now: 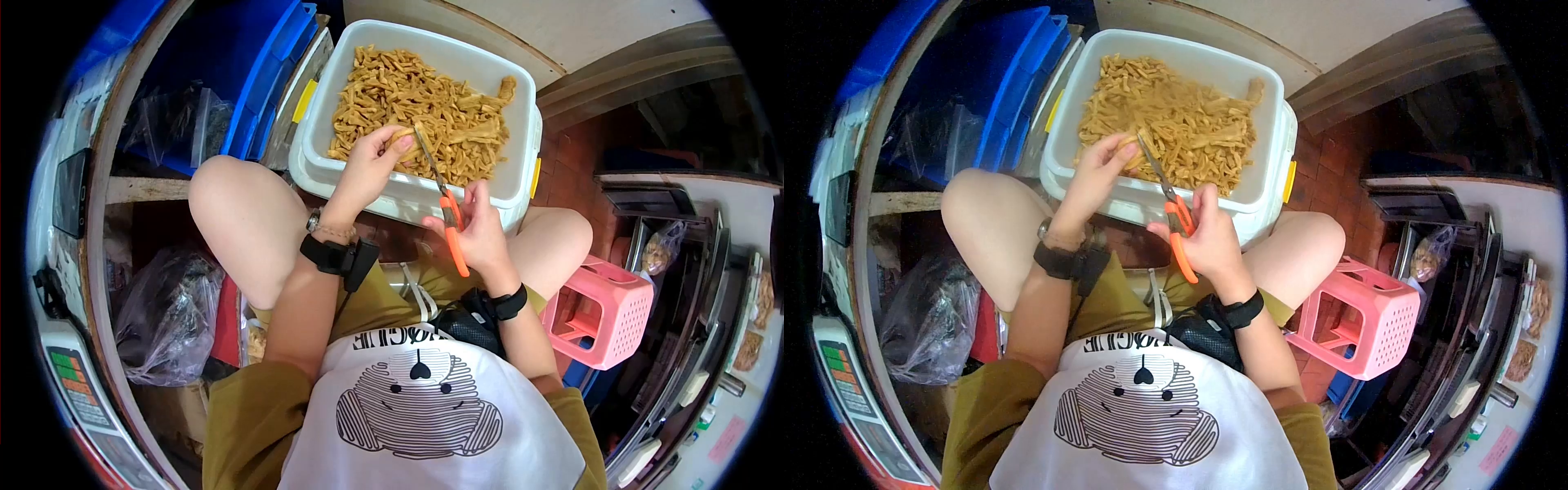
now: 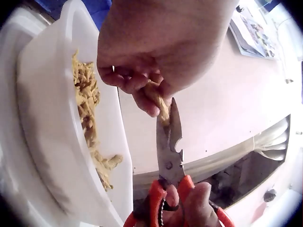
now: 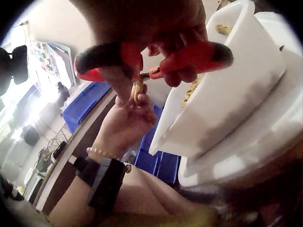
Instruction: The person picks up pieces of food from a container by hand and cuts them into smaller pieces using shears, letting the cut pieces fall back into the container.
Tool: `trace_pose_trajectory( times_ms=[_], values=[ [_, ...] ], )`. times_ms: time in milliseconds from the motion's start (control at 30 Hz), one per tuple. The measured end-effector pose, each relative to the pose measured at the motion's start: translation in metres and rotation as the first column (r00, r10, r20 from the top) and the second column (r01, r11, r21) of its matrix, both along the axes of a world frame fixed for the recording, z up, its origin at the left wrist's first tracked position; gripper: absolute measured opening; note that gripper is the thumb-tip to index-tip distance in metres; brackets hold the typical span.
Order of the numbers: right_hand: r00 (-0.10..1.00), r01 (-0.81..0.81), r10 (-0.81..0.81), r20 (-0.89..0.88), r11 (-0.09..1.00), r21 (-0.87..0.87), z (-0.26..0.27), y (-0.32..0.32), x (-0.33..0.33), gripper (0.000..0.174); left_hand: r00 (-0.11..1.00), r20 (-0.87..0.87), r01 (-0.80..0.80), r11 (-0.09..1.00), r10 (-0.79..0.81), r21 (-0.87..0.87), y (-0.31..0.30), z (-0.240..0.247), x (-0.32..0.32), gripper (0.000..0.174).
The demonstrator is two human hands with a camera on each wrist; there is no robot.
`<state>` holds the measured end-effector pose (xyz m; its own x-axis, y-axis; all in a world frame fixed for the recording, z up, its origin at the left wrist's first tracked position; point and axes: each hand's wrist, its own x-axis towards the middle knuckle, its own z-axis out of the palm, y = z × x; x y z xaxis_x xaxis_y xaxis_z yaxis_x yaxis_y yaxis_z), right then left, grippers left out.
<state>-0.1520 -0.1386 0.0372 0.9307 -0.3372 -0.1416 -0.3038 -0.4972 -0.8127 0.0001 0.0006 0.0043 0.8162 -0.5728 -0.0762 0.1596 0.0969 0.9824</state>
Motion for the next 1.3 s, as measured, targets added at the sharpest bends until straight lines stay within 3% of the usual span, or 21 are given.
trace_pose_trajectory(
  times_ms=[100,167,267,400,500,667,733,800,867,1000,1067,1100,1167,1300],
  values=[
    [0.996,-0.006,-0.003,-0.090,0.995,-0.102,0.001,-0.004,-0.004,0.069,0.996,0.056,0.063,0.997,-0.065,0.045,0.002,0.001,0.000,0.027],
    [0.998,-0.005,-0.002,-0.068,0.995,-0.097,0.000,-0.002,-0.004,0.069,0.973,0.142,0.168,0.980,-0.182,0.105,0.002,0.008,-0.007,0.026],
    [0.998,0.010,-0.015,-0.055,0.997,-0.082,0.000,-0.003,-0.005,0.070,0.962,0.176,0.172,0.962,-0.210,0.211,0.000,0.016,-0.013,0.027],
    [0.999,0.038,-0.038,-0.010,0.999,-0.021,-0.006,-0.004,-0.004,0.070,0.967,0.179,0.140,0.964,-0.183,0.228,-0.001,0.007,-0.010,0.028],
    [0.999,0.029,-0.030,-0.019,0.997,-0.069,-0.003,-0.002,-0.003,0.058,0.973,0.213,0.047,0.981,-0.088,0.190,-0.002,0.004,-0.008,0.030],
    [0.999,0.035,-0.034,0.024,0.997,-0.062,-0.008,0.001,-0.001,0.058,0.959,0.282,-0.053,0.957,-0.031,0.284,0.003,-0.002,0.001,0.031],
    [0.999,0.031,-0.028,0.038,0.997,-0.074,-0.003,0.002,0.000,0.058,0.967,0.252,-0.030,0.971,-0.032,0.239,0.002,-0.004,0.000,0.030],
    [0.994,0.040,-0.055,-0.095,0.987,-0.153,0.007,0.001,-0.002,0.069,0.975,0.220,-0.007,0.982,-0.036,0.191,0.002,0.001,-0.001,0.030],
    [0.993,0.042,-0.057,-0.099,0.988,-0.151,0.009,0.001,-0.004,0.068,0.923,0.325,0.072,0.921,-0.208,0.384,0.006,0.020,-0.004,0.028],
    [0.993,0.039,-0.060,-0.103,0.979,-0.200,0.007,-0.001,-0.004,0.068,0.871,0.422,0.062,0.908,-0.252,0.414,0.004,0.022,-0.008,0.023],
    [0.996,0.060,-0.072,-0.061,0.980,-0.187,0.007,0.000,-0.004,0.064,0.781,0.604,-0.088,0.930,-0.159,0.358,0.002,0.015,-0.009,0.021],
    [0.996,0.078,-0.082,-0.018,0.982,-0.173,0.008,0.001,-0.003,0.062,0.781,0.604,-0.088,0.930,-0.158,0.357,0.002,0.014,-0.009,0.021],
    [0.997,0.078,-0.076,0.019,0.979,-0.189,0.008,0.003,-0.002,0.063,0.634,0.760,-0.258,0.890,-0.139,0.377,0.001,0.014,-0.010,0.021],
    [0.995,0.090,-0.077,0.066,0.973,-0.211,0.008,0.006,0.000,0.064,0.614,0.781,-0.321,0.867,-0.115,0.380,0.002,0.015,-0.009,0.021]
  ],
)
